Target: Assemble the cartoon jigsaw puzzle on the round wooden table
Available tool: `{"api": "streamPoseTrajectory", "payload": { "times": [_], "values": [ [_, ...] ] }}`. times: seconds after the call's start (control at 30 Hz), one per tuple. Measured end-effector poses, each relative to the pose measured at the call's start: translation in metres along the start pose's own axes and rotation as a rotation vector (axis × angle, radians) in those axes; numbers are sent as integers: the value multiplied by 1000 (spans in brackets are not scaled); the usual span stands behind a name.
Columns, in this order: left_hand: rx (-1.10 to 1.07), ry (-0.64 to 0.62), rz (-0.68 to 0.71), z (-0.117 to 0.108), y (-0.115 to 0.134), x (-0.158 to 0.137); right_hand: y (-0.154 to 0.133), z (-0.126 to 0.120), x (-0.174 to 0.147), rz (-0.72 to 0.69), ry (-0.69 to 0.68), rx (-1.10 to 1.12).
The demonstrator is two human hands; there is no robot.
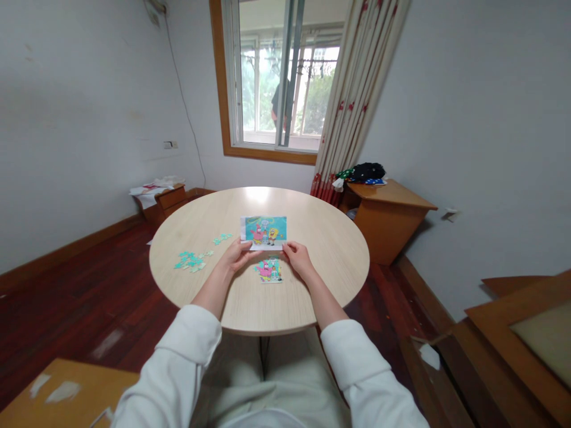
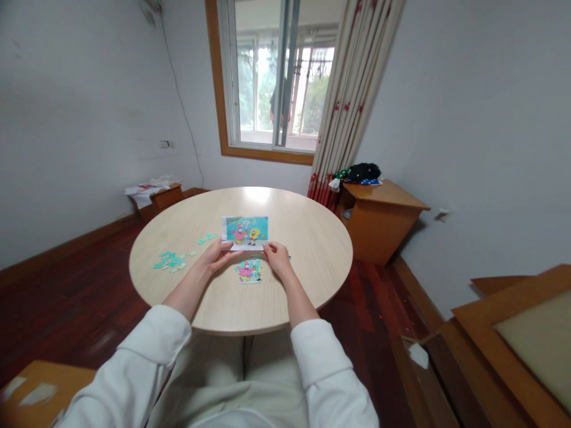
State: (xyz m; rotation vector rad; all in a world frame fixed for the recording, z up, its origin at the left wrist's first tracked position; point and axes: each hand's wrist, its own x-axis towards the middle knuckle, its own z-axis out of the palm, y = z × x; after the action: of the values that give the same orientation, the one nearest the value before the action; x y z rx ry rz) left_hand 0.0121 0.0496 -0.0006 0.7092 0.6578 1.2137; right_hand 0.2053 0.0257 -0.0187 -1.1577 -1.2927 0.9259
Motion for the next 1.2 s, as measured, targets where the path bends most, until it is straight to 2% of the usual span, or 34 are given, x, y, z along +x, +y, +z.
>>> {"api": "streamPoseTrajectory", "payload": {
  "times": [0.23, 0.77, 1.2],
  "values": [
    [-20, 29, -15, -6, -4, 8, -6, -1, -3, -17, 48, -59],
    [-29, 34, -22, -1, -2, 5, -7, 0, -2, 1, 80, 7],
    [-81, 139, -122, -2, 0, 7, -10, -3, 1, 207, 81, 362]
  ]
}}
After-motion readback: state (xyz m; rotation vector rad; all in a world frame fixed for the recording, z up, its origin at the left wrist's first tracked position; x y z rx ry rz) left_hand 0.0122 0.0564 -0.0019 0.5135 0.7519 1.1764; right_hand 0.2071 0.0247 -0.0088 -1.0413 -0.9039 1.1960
